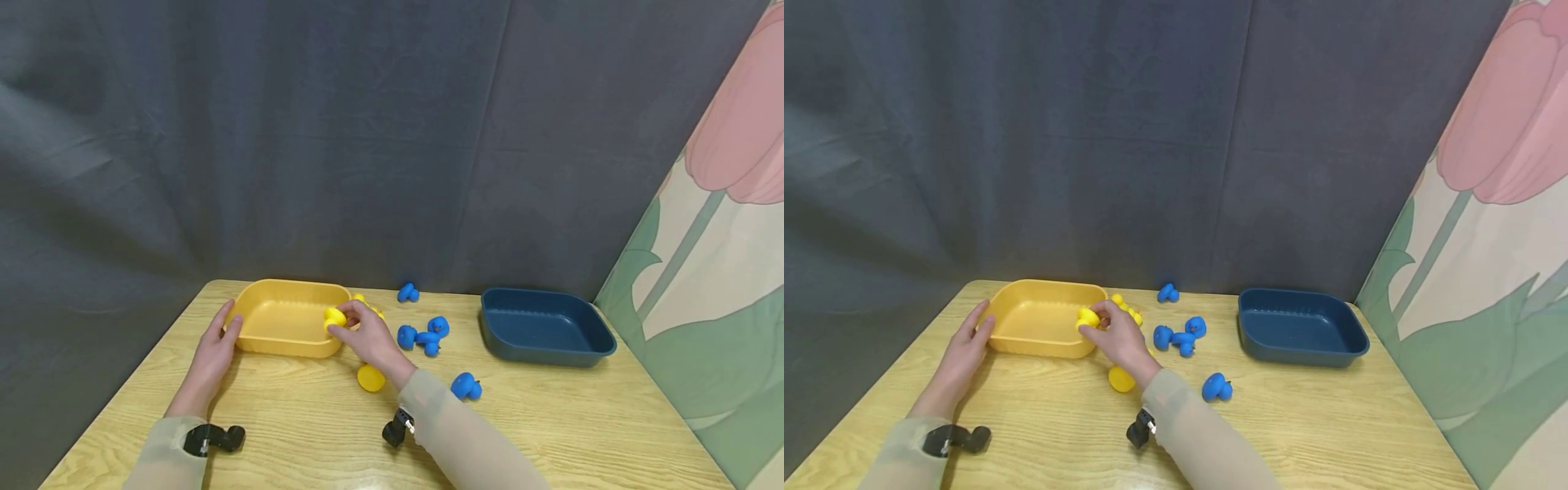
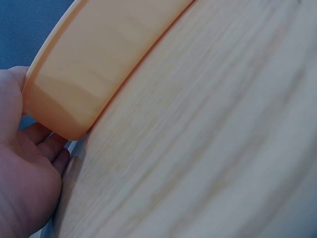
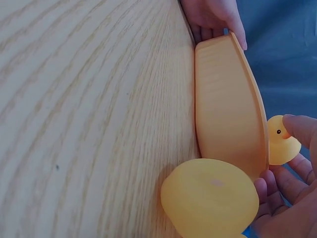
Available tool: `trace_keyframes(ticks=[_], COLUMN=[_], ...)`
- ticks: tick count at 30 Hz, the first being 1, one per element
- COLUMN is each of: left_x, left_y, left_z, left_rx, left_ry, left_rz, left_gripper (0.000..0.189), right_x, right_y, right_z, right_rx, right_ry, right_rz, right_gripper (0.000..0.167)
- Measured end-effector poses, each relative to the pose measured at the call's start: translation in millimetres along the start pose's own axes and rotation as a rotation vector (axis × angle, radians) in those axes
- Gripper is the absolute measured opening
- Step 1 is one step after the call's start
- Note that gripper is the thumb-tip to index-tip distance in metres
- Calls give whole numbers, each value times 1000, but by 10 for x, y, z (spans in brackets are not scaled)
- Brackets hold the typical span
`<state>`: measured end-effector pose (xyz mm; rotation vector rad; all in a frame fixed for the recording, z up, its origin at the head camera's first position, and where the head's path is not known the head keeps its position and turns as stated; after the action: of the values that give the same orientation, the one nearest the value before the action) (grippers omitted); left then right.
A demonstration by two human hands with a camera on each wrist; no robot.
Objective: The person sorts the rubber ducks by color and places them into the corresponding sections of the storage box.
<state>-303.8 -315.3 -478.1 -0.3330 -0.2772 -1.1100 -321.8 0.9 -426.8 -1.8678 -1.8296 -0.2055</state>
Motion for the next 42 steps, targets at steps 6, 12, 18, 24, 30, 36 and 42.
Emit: trace_keyframes(ticks=[6, 12, 18, 24, 30, 36, 42], left_x=[4, -5, 2, 3, 1, 1, -1], left_y=[2, 14, 6, 16, 16, 9, 15], left_z=[2, -28, -33, -24, 4, 8, 9], left_rx=[3, 5, -2, -3, -11, -2, 0], left_ry=[-5, -11, -2, -6, -5, -15, -15], left_rz=[-3, -3, -5, -8, -11, -11, -8], left_gripper=[79, 80, 82, 81, 82, 80, 80], right_x=[-14, -2, 35, 125, 257, 371, 472], right_y=[3, 34, 70, 106, 161, 236, 332], right_z=[-4, 12, 0, -38, -50, -32, 22], right_rx=[10, 17, 17, 15, 60, 94, 50], right_ry=[4, -8, -47, -85, -101, -127, -164], right_rz=[-8, -26, -27, -40, -41, -52, -62], right_gripper=[40, 44, 48, 48, 50, 53, 54])
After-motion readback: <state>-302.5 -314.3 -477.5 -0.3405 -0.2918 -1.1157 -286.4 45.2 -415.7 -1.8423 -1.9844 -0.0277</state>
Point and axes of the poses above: each hand's wrist, its own y-axis away from the middle knuckle, its own x-axis out of the back of the hand, z = x × y, the point moved 4 cm from there along -y, towards the middle knuckle, and after that the axes turned 14 degrees about z, right-handed, at the moved point
